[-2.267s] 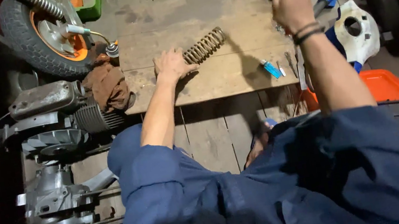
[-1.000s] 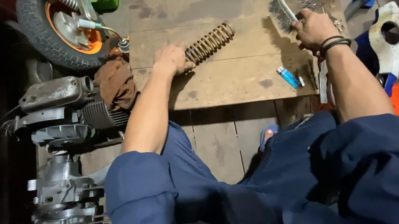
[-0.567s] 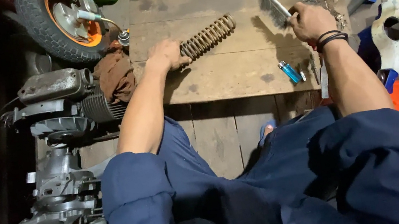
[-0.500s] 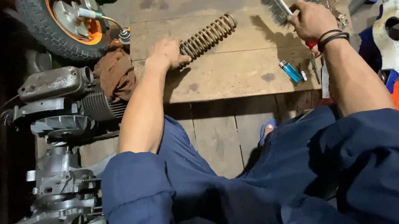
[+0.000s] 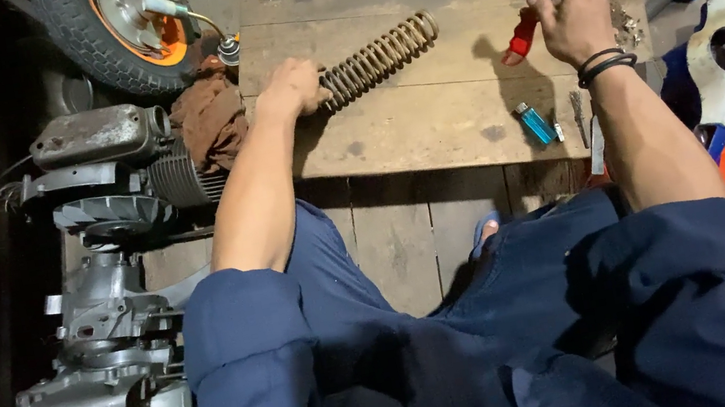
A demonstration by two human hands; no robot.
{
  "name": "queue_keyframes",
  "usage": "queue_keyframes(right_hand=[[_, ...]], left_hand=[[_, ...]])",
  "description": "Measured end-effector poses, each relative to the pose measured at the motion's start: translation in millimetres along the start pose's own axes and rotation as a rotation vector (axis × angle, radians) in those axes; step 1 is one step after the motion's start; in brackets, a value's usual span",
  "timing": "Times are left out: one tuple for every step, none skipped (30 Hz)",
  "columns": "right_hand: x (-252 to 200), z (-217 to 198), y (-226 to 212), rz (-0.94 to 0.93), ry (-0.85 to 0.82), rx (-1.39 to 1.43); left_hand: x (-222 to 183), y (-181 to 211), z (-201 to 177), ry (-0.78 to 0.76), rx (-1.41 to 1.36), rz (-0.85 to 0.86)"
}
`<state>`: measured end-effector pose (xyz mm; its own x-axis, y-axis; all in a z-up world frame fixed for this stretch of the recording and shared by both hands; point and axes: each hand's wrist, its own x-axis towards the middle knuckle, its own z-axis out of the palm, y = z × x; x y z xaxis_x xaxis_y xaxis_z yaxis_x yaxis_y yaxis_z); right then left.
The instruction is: The person uses a wire brush to scrub a metal coil spring on a wooden table. They rotate the spring and brush its coils repeatedly, then set the spring aside.
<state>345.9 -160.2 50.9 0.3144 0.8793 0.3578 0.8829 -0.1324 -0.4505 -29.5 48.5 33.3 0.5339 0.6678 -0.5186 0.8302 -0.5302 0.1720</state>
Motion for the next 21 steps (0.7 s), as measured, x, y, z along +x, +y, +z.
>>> queue_keyframes(right_hand=[[-0.6,-2.5,-7.9,-0.001,-0.001,0.0],[-1.4,-4.9,-15.8,0.075,-0.07,0.042],[-2.3,-6.9,-24.1,0.151,-0.14,0.085],[-2.5,-3.2,-19.9,0.149,-0.142,0.085],[-2.4,-0.4,-15.2,0.25,-0.185,-0.052],[-2.4,2.4,-10.3,0.35,-0.227,-0.189],[-2.5,1.7,-8.8,0.352,-0.227,-0.189],[-2.7,1.1,-7.3,0.324,-0.229,-0.185],[-2.1,1.3,-6.5,0.295,-0.233,-0.179],[-0.8,0.8,-8.5,0.294,-0.233,-0.178],[-0.6,-0.4,-9.8,0.311,-0.242,-0.161],[-0.3,-1.7,-10.9,0.328,-0.252,-0.144],[-0.8,-3.5,-11.6,0.329,-0.25,-0.144],[-1.3,-5.3,-12.2,0.312,-0.247,-0.148],[-1.5,-6.9,-13.1,0.292,-0.246,-0.153],[-1.7,-9.2,-15.3,0.293,-0.246,-0.154],[-1.0,-11.6,-17.4,0.248,-0.218,-0.177],[-0.3,-13.9,-19.4,0.203,-0.191,-0.199],[0.5,-14.9,-20.6,0.203,-0.192,-0.2],[1.3,-15.8,-21.6,0.138,-0.136,-0.173],[1.9,-16.4,-22.6,0.074,-0.079,-0.146]], left_hand=[[1.8,-0.9,0.7,0.0,-0.001,-0.001],[3.4,-1.8,1.3,0.008,-0.002,0.005],[4.5,-3.3,2.5,0.015,-0.003,0.011],[0.6,-2.3,1.5,0.015,-0.005,0.008],[-2.1,-0.4,-1.0,0.002,-0.02,0.007],[-4.7,1.6,-3.5,-0.01,-0.034,0.005],[-6.0,2.4,-3.9,-0.011,-0.034,0.006],[-7.4,3.2,-4.2,-0.01,-0.043,0.011],[-9.0,3.0,-4.7,-0.009,-0.053,0.014],[-12.6,4.8,-6.5,-0.009,-0.053,0.013],[-15.8,7.7,-7.9,-0.025,-0.062,0.007],[-18.9,10.7,-9.4,-0.042,-0.071,0.001],[-21.5,13.1,-11.1,-0.041,-0.069,0.003],[-24.1,15.5,-12.8,-0.052,-0.07,0.014],[-27.1,17.5,-14.1,-0.062,-0.073,0.025],[-23.7,15.4,-11.9,-0.061,-0.073,0.025],[-19.9,13.5,-10.1,-0.041,-0.05,0.038],[-15.9,11.5,-8.3,-0.021,-0.027,0.05],[-16.7,12.0,-9.2,-0.022,-0.027,0.05],[-17.4,12.6,-10.0,-0.035,-0.045,0.04],[-18.0,13.1,-11.0,-0.047,-0.062,0.029]])
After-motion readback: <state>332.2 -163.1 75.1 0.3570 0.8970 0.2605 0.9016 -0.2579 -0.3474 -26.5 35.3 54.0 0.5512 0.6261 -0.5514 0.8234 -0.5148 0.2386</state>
